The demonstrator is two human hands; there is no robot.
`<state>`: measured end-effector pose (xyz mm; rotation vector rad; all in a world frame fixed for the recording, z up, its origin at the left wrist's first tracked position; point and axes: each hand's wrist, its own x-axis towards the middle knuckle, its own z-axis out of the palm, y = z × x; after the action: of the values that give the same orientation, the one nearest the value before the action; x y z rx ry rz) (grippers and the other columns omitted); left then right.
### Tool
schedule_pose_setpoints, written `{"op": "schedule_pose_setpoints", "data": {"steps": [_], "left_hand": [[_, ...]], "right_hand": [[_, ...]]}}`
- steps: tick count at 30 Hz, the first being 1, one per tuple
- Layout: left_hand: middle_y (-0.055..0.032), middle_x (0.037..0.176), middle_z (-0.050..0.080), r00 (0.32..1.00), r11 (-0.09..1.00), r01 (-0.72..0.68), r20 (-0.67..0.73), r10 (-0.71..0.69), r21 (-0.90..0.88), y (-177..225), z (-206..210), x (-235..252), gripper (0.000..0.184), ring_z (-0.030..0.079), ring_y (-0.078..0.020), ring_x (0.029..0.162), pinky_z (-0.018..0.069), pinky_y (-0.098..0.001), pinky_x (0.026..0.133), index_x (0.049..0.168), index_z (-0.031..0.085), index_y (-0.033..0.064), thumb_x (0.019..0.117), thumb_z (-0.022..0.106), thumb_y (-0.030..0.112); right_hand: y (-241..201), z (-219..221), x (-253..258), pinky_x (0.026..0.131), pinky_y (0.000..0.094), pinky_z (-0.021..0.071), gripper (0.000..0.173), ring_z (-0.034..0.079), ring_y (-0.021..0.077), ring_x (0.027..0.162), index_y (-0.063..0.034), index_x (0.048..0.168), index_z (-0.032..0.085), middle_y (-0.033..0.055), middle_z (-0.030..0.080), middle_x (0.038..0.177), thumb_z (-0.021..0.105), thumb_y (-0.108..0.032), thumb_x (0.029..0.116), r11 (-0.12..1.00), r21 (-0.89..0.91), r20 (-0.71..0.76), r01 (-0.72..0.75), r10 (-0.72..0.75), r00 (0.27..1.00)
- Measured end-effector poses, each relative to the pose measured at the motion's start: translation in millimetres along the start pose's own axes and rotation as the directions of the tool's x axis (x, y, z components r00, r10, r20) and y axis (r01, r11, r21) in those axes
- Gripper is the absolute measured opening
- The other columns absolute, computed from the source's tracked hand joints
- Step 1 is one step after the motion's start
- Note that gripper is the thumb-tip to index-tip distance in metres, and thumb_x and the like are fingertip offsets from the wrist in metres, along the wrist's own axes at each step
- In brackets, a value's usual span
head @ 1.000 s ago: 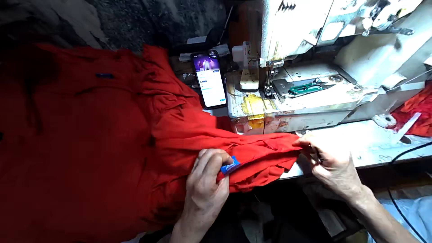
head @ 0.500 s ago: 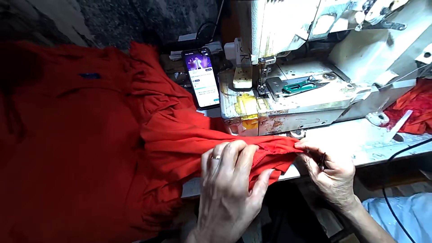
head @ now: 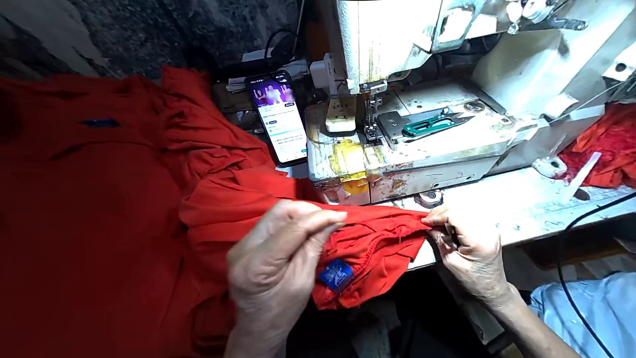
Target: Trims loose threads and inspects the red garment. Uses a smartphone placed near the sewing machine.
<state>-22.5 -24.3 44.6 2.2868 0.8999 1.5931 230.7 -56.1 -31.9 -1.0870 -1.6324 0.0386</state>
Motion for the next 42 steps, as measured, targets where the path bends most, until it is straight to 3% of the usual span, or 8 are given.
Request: {"op": "schedule_pose_setpoints", "data": {"steps": [5, 9, 16, 21, 30, 34, 38, 42], "left_hand": [[0.0113, 0.098, 0.068, 0.995, 0.991, 0.077, -0.053, -0.083, -0.113, 2.1, -16.7, -7.7, 0.010, 0.063, -0.0010, 0.081, 0.0537, -0.0148, 0.070, 0.102, 0.077, 0.0234, 0.0984, 0.068, 0.021], [0.0058, 0.095, 0.072, 0.986, 0.993, 0.114, 0.120, -0.112, -0.012, 21.3, -4.4, -7.3, 0.010, 0.067, -0.0013, 0.090, 0.0558, -0.0174, 0.083, 0.094, 0.077, 0.0139, 0.0948, 0.067, 0.014], [-0.0066, 0.088, 0.073, 0.863, 0.959, -0.265, 0.469, 0.189, 0.101, 0.2, 49.2, -18.2, 0.021, 0.068, -0.0206, 0.082, 0.0524, -0.0333, 0.075, 0.098, 0.079, 0.0099, 0.0968, 0.059, 0.004], [0.0008, 0.092, 0.073, 0.988, 0.991, 0.061, 0.151, -0.043, -0.116, 1.9, 36.7, -12.9, 0.011, 0.068, -0.0051, 0.088, 0.0568, -0.0189, 0.082, 0.092, 0.080, 0.0074, 0.0910, 0.068, 0.006], [0.0089, 0.100, 0.070, 0.992, 0.994, 0.094, -0.080, -0.098, -0.046, 4.8, -17.0, -15.0, 0.012, 0.067, -0.0044, 0.084, 0.0574, -0.0198, 0.073, 0.104, 0.077, 0.0208, 0.0976, 0.068, 0.016], [0.0093, 0.100, 0.069, 0.982, 0.983, 0.184, 0.044, -0.183, -0.021, 15.4, -31.0, -26.2, 0.012, 0.066, -0.0024, 0.084, 0.0577, -0.0176, 0.072, 0.103, 0.077, 0.0231, 0.0984, 0.067, 0.017], [-0.0021, 0.096, 0.069, 0.951, 0.972, 0.218, 0.204, -0.231, 0.083, 31.8, -21.0, -50.4, 0.010, 0.064, -0.0005, 0.093, 0.0530, -0.0131, 0.082, 0.102, 0.077, 0.0097, 0.0978, 0.068, 0.012], [-0.0011, 0.097, 0.068, 0.944, 0.950, 0.295, 0.120, -0.307, 0.105, 41.4, -28.7, -71.4, 0.010, 0.063, 0.0029, 0.095, 0.0517, -0.0105, 0.084, 0.100, 0.075, 0.0054, 0.0981, 0.067, 0.009]], "right_hand": [[-3.2, -2.9, -0.5, 0.068, 0.0119, 0.0499, 0.016, 0.061, 0.0012, 0.077, -0.0015, 0.089, 0.072, 0.0047, 0.069, 0.091, 0.061, 0.002, 0.0776, 0.999, -0.023, 0.031, -0.026, 0.026, 0.999], [-19.0, -13.8, 2.0, 0.067, 0.0142, 0.0529, 0.018, 0.063, 0.0034, 0.078, 0.0027, 0.088, 0.073, 0.0098, 0.069, 0.095, 0.066, 0.008, 0.0720, 0.992, 0.010, 0.050, -0.125, 0.125, 0.991], [-6.4, -8.9, -2.2, 0.063, 0.0149, 0.0504, 0.009, 0.061, 0.0017, 0.073, -0.0059, 0.081, 0.070, 0.0011, 0.068, 0.089, 0.063, -0.003, 0.0770, 0.990, -0.118, 0.099, -0.071, 0.083, 0.992], [-4.8, -4.9, -2.9, 0.060, 0.0144, 0.0481, 0.005, 0.058, 0.0010, 0.069, -0.0068, 0.079, 0.068, -0.0003, 0.063, 0.082, 0.063, -0.005, 0.0766, 0.986, -0.127, 0.073, -0.105, 0.115, 0.991], [-4.7, -8.6, -1.7, 0.070, 0.0154, 0.0535, 0.012, 0.065, 0.0032, 0.082, -0.0056, 0.088, 0.074, 0.0029, 0.070, 0.095, 0.067, -0.003, 0.0778, 0.990, -0.045, 0.077, -0.132, 0.135, 0.988], [-28.1, -20.9, 0.8, 0.070, 0.0125, 0.0532, 0.022, 0.062, -0.0003, 0.083, -0.0037, 0.105, 0.075, 0.0021, 0.067, 0.105, 0.072, -0.005, 0.0822, 0.971, 0.054, -0.003, -0.232, 0.232, 0.973], [-62.8, -17.5, 0.3, 0.068, 0.0139, 0.0527, 0.019, 0.063, 0.0023, 0.077, 0.0000, 0.099, 0.074, 0.0061, 0.069, 0.091, 0.069, -0.001, 0.0804, 0.967, 0.158, 0.092, -0.201, 0.189, 0.978], [-69.8, 5.4, -10.0, 0.071, 0.0158, 0.0540, 0.012, 0.064, 0.0051, 0.078, 0.0001, 0.097, 0.074, 0.0084, 0.070, 0.091, 0.065, 0.000, 0.0888, 0.952, 0.281, 0.149, -0.121, 0.081, 0.986]]}}
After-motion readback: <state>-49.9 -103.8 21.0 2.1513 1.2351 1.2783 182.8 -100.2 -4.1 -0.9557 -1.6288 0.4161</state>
